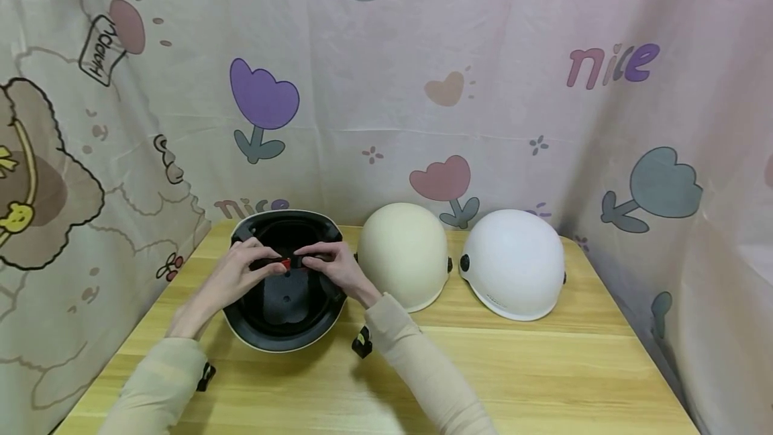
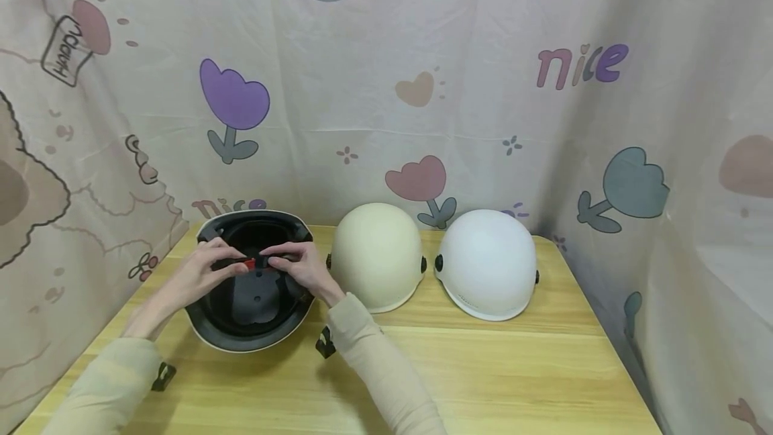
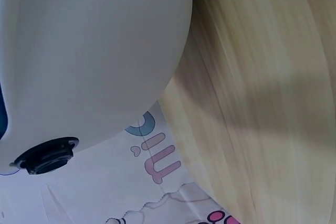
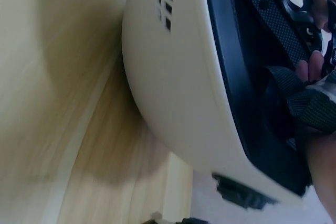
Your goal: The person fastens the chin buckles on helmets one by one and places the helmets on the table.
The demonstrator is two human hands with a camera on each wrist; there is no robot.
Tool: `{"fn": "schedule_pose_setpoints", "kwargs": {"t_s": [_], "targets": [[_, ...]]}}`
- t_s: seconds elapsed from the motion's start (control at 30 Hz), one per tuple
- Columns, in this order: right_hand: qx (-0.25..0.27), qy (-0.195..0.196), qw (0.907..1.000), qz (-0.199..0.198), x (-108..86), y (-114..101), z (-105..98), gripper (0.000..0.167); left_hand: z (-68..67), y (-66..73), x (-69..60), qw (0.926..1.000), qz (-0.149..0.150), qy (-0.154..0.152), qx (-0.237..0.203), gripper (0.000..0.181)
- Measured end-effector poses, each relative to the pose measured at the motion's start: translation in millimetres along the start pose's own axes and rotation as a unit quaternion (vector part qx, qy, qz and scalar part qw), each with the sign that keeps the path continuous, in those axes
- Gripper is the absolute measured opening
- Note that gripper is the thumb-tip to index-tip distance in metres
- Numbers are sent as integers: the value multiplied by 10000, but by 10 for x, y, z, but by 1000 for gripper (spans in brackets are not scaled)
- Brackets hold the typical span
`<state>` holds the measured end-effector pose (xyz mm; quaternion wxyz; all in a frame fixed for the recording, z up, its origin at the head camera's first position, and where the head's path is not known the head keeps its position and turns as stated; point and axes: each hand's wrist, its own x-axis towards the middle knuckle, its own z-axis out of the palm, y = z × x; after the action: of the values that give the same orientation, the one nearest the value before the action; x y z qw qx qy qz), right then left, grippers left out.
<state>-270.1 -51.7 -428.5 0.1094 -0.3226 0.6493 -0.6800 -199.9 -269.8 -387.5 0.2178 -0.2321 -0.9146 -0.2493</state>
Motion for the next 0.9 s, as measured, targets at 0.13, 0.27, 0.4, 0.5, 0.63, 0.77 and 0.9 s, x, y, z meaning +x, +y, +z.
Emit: {"fn": "schedule_pose_setpoints", "kwargs": {"t_s": [0.13, 0.27, 0.4, 0.5, 0.63, 0.77, 0.9], "targets": [[-70, 139, 9998, -119, -6, -9, 40, 25, 19, 3, -6, 10000, 96, -7, -19, 10], [-44, 308, 9995, -111, -1, -14, 46, 24, 17, 14, -14, 9999, 77, 2, -91, 11], [-89, 341, 9993, -95, 7, -35, 20, 22, 0, 14, -13, 9999, 107, -57, -104, 12], [-98, 320, 9994, -80, 16, -52, 3, 23, -14, -7, -19, 9998, 106, -134, -72, 13], [-110, 218, 9997, -53, 25, -69, -15, 23, -37, -30, -47, 9995, -98, -307, -12, 12], [-321, 189, 9992, -172, 20, -89, -29, 21, -49, -57, -78, 9991, -247, -342, 43, 13], [-728, 287, 9954, -548, 17, -75, -21, 18, -48, -119, -120, 9995, -222, -184, 102, 15]]}}
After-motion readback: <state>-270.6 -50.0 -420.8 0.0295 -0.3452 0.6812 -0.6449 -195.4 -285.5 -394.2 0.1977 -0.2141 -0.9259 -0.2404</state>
